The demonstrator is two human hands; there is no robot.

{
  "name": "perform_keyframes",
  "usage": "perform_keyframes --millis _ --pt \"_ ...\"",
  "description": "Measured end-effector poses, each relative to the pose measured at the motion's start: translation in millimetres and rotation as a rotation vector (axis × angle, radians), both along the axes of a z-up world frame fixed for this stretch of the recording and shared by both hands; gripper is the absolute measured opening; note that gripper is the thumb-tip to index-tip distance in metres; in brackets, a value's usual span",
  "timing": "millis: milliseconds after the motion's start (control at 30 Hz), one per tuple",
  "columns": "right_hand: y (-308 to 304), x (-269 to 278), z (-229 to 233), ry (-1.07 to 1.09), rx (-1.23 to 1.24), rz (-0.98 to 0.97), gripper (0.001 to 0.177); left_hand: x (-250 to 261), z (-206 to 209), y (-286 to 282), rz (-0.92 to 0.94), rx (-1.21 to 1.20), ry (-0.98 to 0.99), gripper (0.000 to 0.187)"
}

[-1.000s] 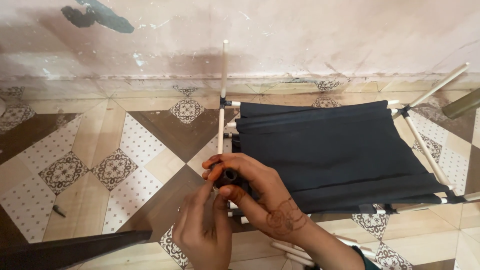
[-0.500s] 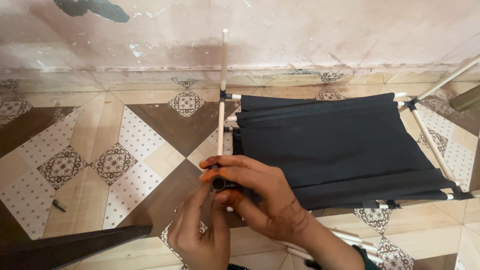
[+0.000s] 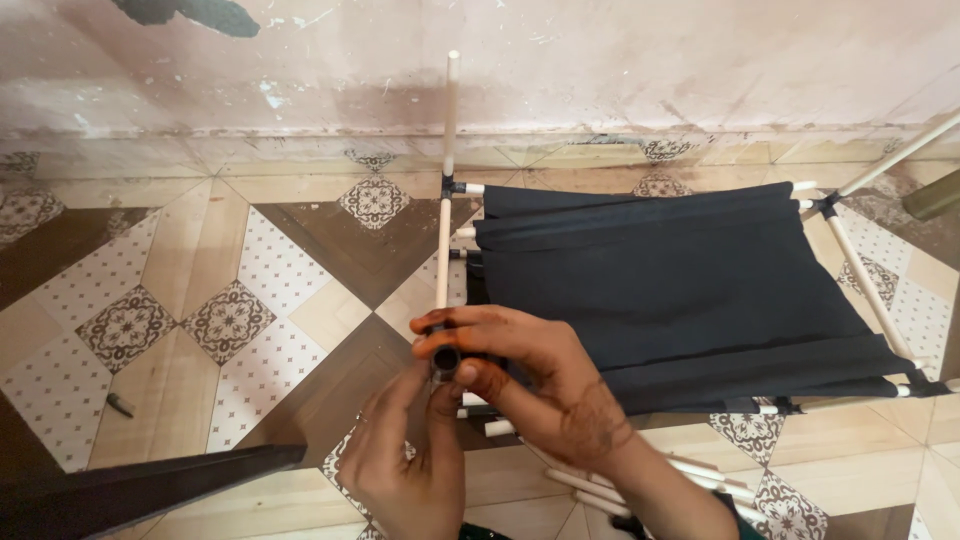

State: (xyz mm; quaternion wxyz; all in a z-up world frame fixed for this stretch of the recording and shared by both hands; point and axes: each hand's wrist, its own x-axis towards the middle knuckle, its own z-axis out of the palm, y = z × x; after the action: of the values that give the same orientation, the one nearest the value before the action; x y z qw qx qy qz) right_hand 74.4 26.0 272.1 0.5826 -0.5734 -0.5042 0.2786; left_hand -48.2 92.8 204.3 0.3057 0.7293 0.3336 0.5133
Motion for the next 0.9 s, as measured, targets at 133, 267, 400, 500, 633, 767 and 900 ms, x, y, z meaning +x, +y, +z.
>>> perform_keyframes --millis 133,267,400,500,633,767,900 --pt "0.4 -21.1 0.3 -0.186 -0.011 -0.211 0.025 0.2 -3.7 0.0 -0.005 -0.013 -0.054 0.03" --pt "2.8 -25.5 7.0 -0.209 -0.004 -0.229 0.026 -0.5 -5.9 2.0 -0.012 -0.036 -0.057 0.026" --pt "1.7 -4.3 13.6 -0.315 0.076 -0.058 0.031 -2.5 -8.1 6.0 -0.092 -0.082 -0.017 0.023" --pt "7.9 7.8 10.4 -0.313 0.001 0.02 0.025 -1.7 -10.0 7.0 -0.075 -0.201 0.035 0.024" --pt "20.4 31.4 8.0 -0.121 0.06 0.36 0.025 -3.3 -11.5 10.2 -0.176 -0.229 0.043 0.026" --pt "34.1 53.7 4.7 -0.001 0.048 0.612 0.031 -3.5 -13.7 12.0 -0.242 -0.251 0.011 0.033" --pt "28.0 44.8 -4.6 0.183 0.012 0.541 0.033 -2.5 -17.0 12.6 -0.212 -0.275 0.008 0.02"
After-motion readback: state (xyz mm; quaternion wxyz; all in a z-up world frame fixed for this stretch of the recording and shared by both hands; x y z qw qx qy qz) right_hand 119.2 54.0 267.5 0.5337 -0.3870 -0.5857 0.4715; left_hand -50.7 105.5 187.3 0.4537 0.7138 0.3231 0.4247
